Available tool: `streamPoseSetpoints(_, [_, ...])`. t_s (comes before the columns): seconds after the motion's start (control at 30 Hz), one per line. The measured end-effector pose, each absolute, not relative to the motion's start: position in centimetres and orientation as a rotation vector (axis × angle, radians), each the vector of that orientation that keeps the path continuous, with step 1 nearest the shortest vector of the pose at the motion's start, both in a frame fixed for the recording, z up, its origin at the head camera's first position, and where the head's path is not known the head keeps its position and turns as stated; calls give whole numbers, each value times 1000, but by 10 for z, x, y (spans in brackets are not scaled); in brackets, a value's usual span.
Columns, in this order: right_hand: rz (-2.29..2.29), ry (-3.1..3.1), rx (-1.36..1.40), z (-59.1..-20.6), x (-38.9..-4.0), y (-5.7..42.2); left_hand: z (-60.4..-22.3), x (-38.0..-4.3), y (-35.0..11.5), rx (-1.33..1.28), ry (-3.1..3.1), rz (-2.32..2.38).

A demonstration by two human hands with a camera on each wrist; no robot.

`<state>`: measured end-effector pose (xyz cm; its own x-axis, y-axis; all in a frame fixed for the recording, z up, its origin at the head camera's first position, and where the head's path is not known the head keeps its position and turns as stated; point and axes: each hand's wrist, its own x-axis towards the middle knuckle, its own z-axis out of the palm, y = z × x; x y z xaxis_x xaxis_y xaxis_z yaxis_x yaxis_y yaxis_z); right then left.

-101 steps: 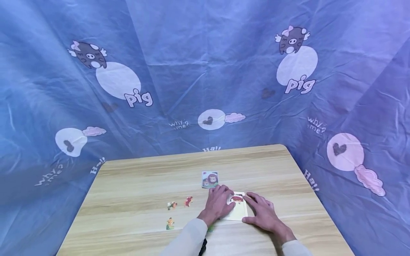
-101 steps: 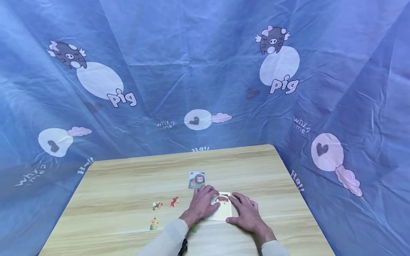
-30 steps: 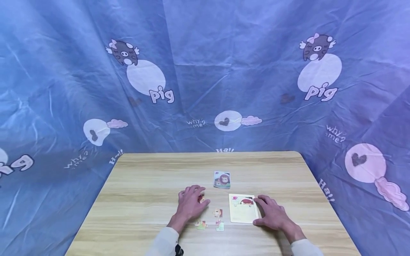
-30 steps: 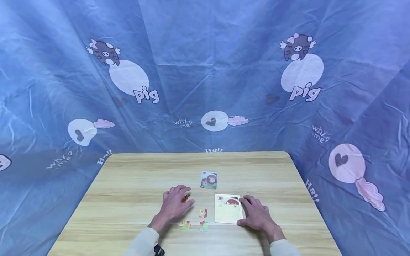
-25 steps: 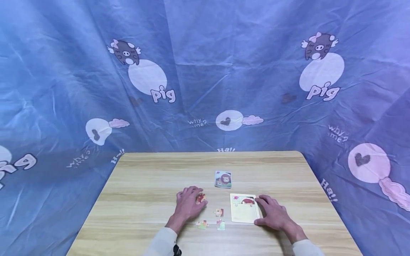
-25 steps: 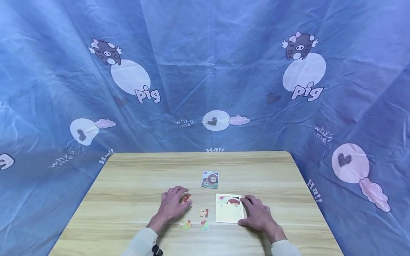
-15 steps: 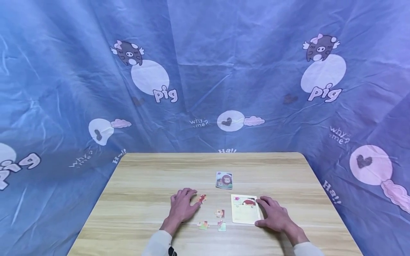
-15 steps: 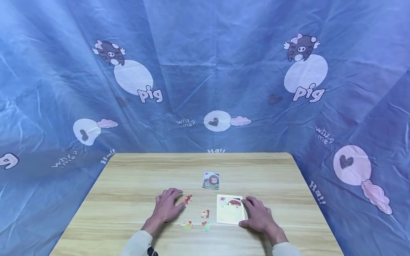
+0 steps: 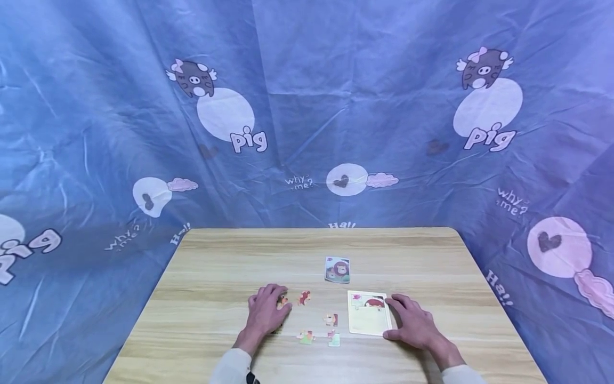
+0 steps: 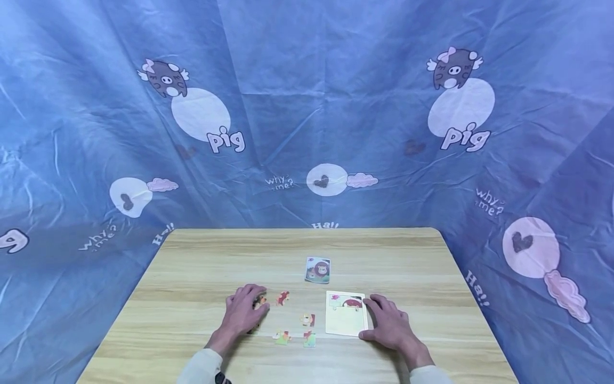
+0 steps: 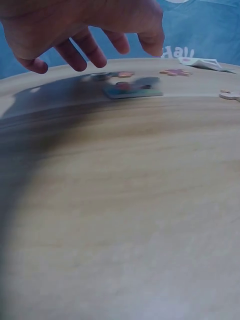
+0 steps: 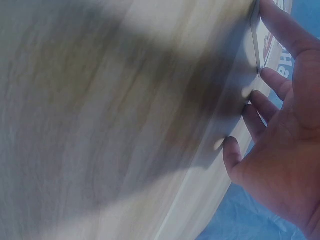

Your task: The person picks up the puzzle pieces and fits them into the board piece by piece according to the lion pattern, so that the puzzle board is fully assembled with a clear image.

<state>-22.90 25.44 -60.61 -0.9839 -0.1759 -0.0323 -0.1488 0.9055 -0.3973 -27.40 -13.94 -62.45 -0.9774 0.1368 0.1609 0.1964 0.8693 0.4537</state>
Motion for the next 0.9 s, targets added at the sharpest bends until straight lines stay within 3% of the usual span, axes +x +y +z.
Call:
streamPoseSetpoints(0.5, [-633,3023,-268,-608,-229,256,-625,-274,-153,-172,-2951,-727])
streamPoseSetpoints(0.9, [-627,3021,-255,-610,-230,256,-619,-279,-164,-300,-3069,-665])
